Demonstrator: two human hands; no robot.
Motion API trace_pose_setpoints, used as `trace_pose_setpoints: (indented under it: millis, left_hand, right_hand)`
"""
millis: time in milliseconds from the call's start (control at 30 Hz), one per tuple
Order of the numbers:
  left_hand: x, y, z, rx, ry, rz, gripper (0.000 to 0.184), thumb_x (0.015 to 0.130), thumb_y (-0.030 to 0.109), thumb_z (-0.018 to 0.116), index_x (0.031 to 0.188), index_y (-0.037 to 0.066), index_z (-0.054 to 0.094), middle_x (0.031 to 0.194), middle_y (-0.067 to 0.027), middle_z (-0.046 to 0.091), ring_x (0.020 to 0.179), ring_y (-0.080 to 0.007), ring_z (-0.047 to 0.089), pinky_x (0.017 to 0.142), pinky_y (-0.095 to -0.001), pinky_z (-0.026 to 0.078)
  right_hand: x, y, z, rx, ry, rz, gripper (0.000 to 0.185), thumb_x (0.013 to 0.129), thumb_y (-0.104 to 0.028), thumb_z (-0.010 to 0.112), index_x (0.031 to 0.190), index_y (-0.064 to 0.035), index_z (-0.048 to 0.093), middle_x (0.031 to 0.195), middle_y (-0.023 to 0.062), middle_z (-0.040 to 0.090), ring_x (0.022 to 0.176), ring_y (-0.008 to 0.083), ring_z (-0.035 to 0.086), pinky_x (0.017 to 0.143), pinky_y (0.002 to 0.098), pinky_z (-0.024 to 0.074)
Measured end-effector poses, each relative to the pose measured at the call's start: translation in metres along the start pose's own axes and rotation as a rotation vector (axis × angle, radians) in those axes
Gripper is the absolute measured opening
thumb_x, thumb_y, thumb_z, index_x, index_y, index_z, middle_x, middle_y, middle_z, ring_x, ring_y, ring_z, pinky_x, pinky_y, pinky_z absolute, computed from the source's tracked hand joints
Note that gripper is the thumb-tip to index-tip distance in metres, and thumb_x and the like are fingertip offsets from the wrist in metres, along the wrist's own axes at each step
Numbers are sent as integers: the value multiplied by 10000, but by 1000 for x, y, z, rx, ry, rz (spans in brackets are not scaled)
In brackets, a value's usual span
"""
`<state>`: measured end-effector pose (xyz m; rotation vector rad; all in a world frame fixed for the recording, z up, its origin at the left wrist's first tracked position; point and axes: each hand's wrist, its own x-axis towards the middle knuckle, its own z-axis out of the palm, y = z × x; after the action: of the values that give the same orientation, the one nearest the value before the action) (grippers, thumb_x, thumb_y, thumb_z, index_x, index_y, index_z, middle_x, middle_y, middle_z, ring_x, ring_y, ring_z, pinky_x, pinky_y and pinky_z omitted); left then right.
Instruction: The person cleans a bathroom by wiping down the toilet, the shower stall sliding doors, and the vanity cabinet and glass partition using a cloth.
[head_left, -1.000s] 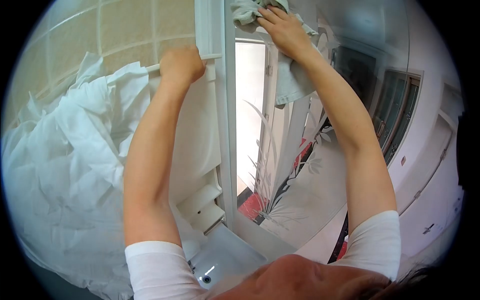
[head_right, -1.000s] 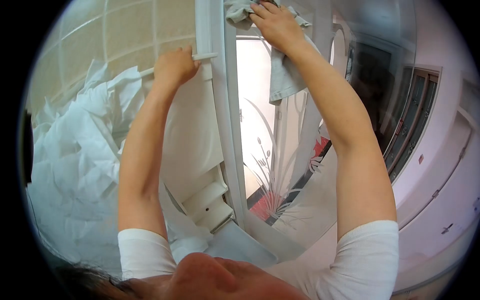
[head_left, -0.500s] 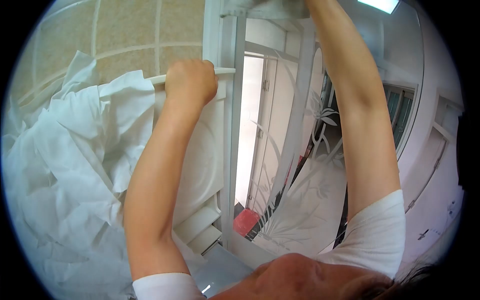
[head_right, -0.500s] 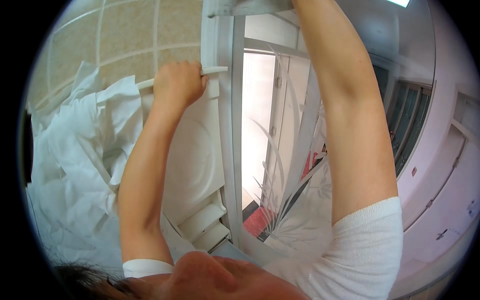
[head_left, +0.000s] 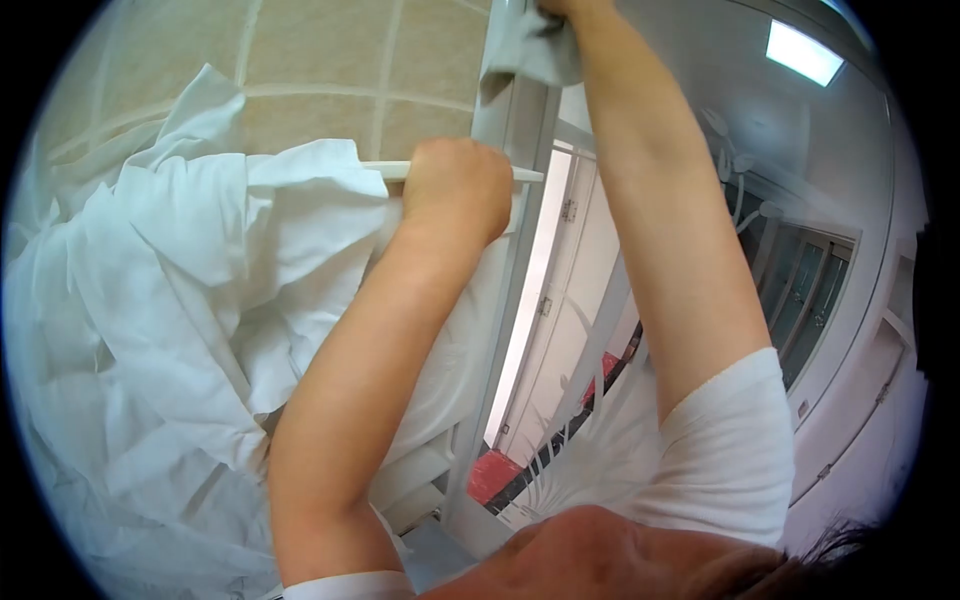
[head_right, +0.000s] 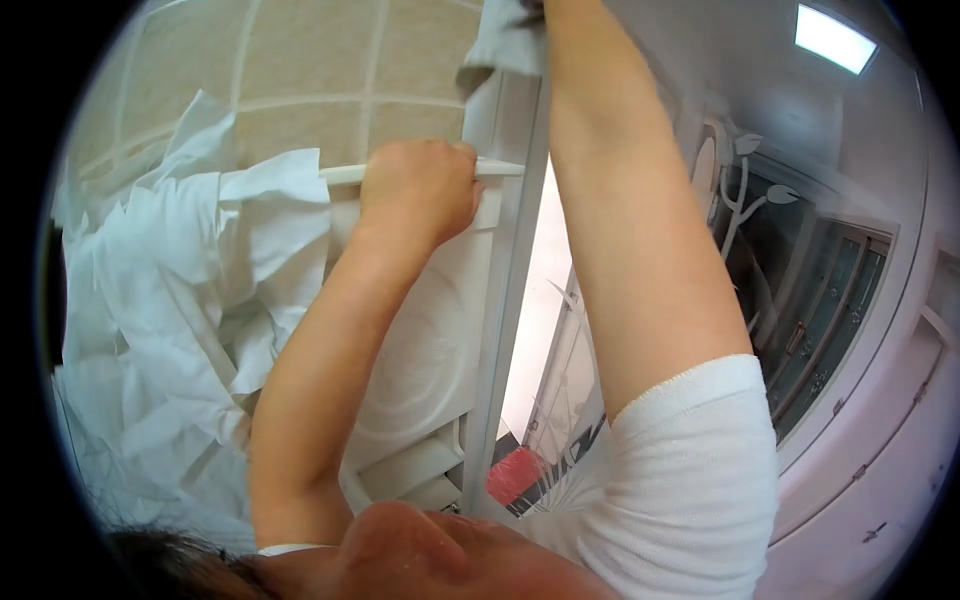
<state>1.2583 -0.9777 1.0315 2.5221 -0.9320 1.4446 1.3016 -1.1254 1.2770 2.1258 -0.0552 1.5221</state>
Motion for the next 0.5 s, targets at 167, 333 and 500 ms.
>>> trace_pose_setpoints:
  millis: [167,333,500]
  left_hand:
    - [3,2,-3,-1,-43,-40,211,809,302,581,854,115,667,854,-87,677,814,-266,650,685,-394,508]
    - [4,1,2,-19,-29,-58,227,802,308,584,875,112,671,861,-91,677,830,-277,645,701,-401,513]
    - [3,1,0,13,-38,-97,243,791,318,583,880,112,677,855,-94,677,830,-296,638,707,-412,513]
  right_hand:
    - [-4,-9,23,-114,8,55,290,845,-72,492,1117,-56,592,1215,142,544,1114,341,516,947,417,434]
    - [-13,-19,38,-87,-24,38,281,824,-63,489,1080,-50,605,1137,149,565,1034,322,539,883,412,448]
    - [-52,-35,35,-31,-92,-4,273,798,-52,486,1035,-41,622,1040,157,591,934,299,569,803,405,465]
